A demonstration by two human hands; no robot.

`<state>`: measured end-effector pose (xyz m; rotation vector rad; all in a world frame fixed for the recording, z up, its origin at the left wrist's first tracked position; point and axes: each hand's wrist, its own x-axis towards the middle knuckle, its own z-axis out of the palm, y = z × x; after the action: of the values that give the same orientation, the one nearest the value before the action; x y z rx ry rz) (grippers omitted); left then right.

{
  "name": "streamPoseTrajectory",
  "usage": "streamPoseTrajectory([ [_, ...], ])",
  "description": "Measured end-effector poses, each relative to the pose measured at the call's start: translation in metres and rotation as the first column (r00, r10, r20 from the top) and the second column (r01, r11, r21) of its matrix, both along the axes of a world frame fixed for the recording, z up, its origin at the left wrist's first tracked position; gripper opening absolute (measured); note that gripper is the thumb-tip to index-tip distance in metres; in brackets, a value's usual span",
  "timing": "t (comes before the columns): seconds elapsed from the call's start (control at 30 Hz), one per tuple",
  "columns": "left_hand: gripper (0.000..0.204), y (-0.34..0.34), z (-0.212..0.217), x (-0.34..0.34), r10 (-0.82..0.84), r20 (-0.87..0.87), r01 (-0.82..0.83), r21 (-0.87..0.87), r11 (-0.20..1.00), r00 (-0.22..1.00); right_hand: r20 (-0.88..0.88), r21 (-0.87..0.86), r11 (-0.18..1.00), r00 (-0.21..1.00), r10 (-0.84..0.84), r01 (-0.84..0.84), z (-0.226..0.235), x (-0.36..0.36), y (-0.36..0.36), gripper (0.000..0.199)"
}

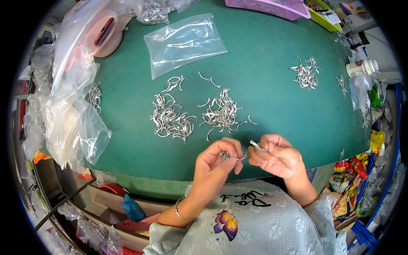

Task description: The person sorts small, silver hook-shaped metal components by hand on a green workbench, picking individual pieces from a pile and organizing them into smaller clusters.

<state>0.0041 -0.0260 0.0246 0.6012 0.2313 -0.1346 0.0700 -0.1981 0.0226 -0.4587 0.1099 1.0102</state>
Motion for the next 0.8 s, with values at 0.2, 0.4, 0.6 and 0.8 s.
streamPoseTrajectory([
  [0.2,0.009,0.005,-0.003,0.004,-0.056,0.103,0.081,-0.257,0.963,0.993,-0.016,0.032,0.999,0.999,0.034,-0.034,0.000,-0.001,0.001,0.016],
  [0.4,0.016,0.005,0.009,0.001,-0.149,-0.077,0.136,-0.154,0.979,0.986,0.040,-0.018,0.999,0.998,0.041,-0.040,0.001,-0.003,0.001,0.015],
  [0.6,0.018,0.003,0.011,-0.003,-0.101,-0.107,0.100,-0.012,0.995,0.989,0.233,-0.213,0.977,0.971,0.052,-0.001,0.007,-0.005,0.002,0.010],
  [0.8,0.014,0.002,0.014,-0.002,-0.080,-0.143,0.096,0.112,0.989,0.987,0.283,-0.265,0.964,0.957,0.060,0.018,0.009,-0.005,0.002,0.008],
])
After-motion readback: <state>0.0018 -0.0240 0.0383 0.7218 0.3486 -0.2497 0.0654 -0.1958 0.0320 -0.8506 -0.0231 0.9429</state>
